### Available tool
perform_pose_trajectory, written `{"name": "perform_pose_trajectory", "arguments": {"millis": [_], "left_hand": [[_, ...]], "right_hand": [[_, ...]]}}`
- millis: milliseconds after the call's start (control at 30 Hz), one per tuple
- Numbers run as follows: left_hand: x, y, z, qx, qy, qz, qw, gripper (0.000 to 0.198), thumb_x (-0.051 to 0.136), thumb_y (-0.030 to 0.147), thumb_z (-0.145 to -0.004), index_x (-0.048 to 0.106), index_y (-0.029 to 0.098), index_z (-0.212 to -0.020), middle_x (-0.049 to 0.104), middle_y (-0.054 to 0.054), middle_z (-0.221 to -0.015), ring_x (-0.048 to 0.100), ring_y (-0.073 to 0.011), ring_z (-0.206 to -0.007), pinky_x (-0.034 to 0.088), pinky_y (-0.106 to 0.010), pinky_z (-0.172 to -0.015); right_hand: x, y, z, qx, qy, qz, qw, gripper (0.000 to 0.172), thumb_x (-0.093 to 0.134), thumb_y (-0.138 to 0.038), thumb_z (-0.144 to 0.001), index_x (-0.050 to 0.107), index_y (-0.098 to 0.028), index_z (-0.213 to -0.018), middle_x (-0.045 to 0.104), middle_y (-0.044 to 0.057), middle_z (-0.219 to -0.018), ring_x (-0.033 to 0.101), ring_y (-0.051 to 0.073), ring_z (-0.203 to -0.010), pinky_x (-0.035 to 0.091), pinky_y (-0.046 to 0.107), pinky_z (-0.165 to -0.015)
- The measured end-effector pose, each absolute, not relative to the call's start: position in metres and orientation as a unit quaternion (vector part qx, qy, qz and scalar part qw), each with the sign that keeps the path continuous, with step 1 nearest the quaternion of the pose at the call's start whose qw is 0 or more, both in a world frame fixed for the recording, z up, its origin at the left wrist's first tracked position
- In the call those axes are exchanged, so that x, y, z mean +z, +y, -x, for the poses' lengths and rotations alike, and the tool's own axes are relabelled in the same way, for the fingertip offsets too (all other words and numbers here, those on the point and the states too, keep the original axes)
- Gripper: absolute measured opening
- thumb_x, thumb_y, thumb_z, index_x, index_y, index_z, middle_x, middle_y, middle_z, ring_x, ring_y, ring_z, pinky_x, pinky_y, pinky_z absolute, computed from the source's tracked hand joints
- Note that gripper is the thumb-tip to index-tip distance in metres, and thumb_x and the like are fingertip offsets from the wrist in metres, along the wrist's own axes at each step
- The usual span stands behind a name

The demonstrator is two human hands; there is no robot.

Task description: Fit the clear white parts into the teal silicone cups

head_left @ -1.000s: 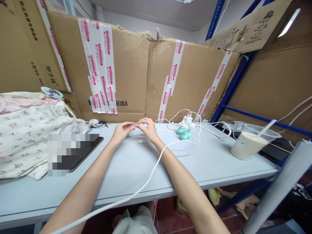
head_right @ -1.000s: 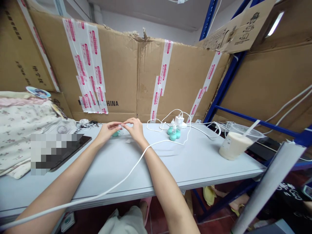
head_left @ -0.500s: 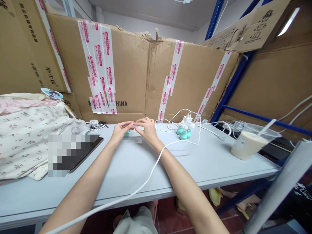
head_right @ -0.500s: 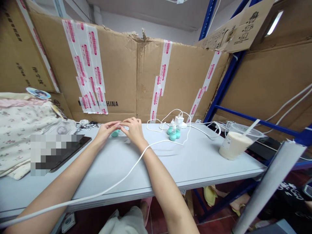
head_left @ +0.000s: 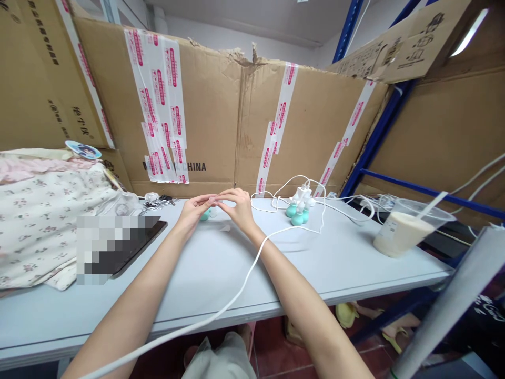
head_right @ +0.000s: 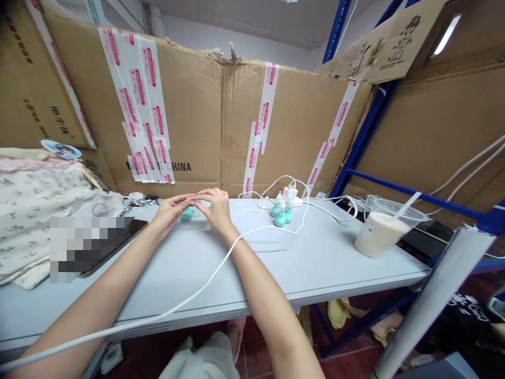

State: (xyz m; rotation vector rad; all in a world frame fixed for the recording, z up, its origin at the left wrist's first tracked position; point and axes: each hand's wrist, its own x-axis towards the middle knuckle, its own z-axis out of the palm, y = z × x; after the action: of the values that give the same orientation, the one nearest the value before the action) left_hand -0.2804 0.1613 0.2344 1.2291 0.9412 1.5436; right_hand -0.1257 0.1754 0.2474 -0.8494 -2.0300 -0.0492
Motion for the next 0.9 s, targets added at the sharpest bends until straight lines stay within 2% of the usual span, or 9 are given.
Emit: {"name": "perform_pose_trajectory", "arguments": {"millis": [133,267,433,533,633,767,900], "left_hand": [[0.234,0.162,0.280,0.626,0.370,-0.503,0.466,0.046,0.076,0.036,-0.059,0.066,0.009,-0.095,0.066,-0.011,-0.094,0.062,-0.0136,-0.081,0.045,-0.028,-0.087],[0.231,0.166,0.281,0.648,0.361,-0.481,0.467,0.043,0.077,0.034,-0.057,0.067,0.010,-0.091,0.066,-0.010,-0.092,0.061,-0.0124,-0.081,0.046,-0.026,-0.086],[0.230,0.168,0.285,0.657,0.393,-0.476,0.432,0.047,0.079,0.033,-0.054,0.065,0.008,-0.092,0.067,-0.008,-0.081,0.061,-0.0107,-0.071,0.048,-0.022,-0.074],[0.231,0.168,0.285,0.657,0.393,-0.480,0.427,0.054,0.078,0.033,-0.055,0.062,0.008,-0.100,0.066,-0.007,-0.077,0.060,-0.0105,-0.067,0.048,-0.023,-0.072],[0.231,0.168,0.285,0.652,0.366,-0.485,0.453,0.057,0.076,0.034,-0.059,0.061,0.011,-0.109,0.067,-0.008,-0.085,0.061,-0.0107,-0.075,0.047,-0.023,-0.078],[0.229,0.169,0.286,0.634,0.371,-0.510,0.448,0.045,0.077,0.032,-0.057,0.066,0.009,-0.095,0.066,-0.010,-0.092,0.061,-0.0125,-0.080,0.047,-0.022,-0.077],[0.229,0.168,0.287,0.645,0.381,-0.489,0.447,0.045,0.080,0.028,-0.051,0.065,0.008,-0.088,0.066,-0.007,-0.077,0.060,-0.0101,-0.068,0.047,-0.020,-0.069]], "right_hand": [[0.248,0.176,0.124,-0.021,-0.825,0.337,0.453,0.026,0.049,-0.040,-0.087,0.068,-0.024,-0.095,0.063,0.001,-0.102,0.050,0.011,-0.098,0.028,0.025,-0.086],[0.248,0.178,0.124,0.004,-0.824,0.326,0.463,0.028,0.055,-0.043,-0.082,0.067,-0.024,-0.099,0.063,0.000,-0.101,0.052,0.012,-0.098,0.029,0.024,-0.086],[0.243,0.176,0.128,0.040,-0.831,0.318,0.455,0.030,0.048,-0.041,-0.087,0.067,-0.022,-0.100,0.063,0.002,-0.098,0.054,0.012,-0.093,0.032,0.023,-0.084],[0.241,0.175,0.130,0.031,-0.827,0.331,0.453,0.030,0.048,-0.041,-0.087,0.067,-0.023,-0.102,0.063,0.001,-0.091,0.054,0.011,-0.088,0.032,0.023,-0.082],[0.241,0.176,0.130,0.001,-0.821,0.340,0.458,0.031,0.049,-0.044,-0.086,0.066,-0.025,-0.103,0.062,0.001,-0.093,0.051,0.012,-0.091,0.031,0.024,-0.081],[0.239,0.178,0.129,-0.023,-0.825,0.326,0.461,0.032,0.048,-0.046,-0.085,0.067,-0.024,-0.099,0.062,0.002,-0.100,0.048,0.013,-0.096,0.031,0.025,-0.082],[0.234,0.180,0.132,-0.005,-0.821,0.296,0.488,0.031,0.053,-0.046,-0.082,0.068,-0.023,-0.095,0.063,0.002,-0.092,0.050,0.013,-0.090,0.032,0.026,-0.079]]}}
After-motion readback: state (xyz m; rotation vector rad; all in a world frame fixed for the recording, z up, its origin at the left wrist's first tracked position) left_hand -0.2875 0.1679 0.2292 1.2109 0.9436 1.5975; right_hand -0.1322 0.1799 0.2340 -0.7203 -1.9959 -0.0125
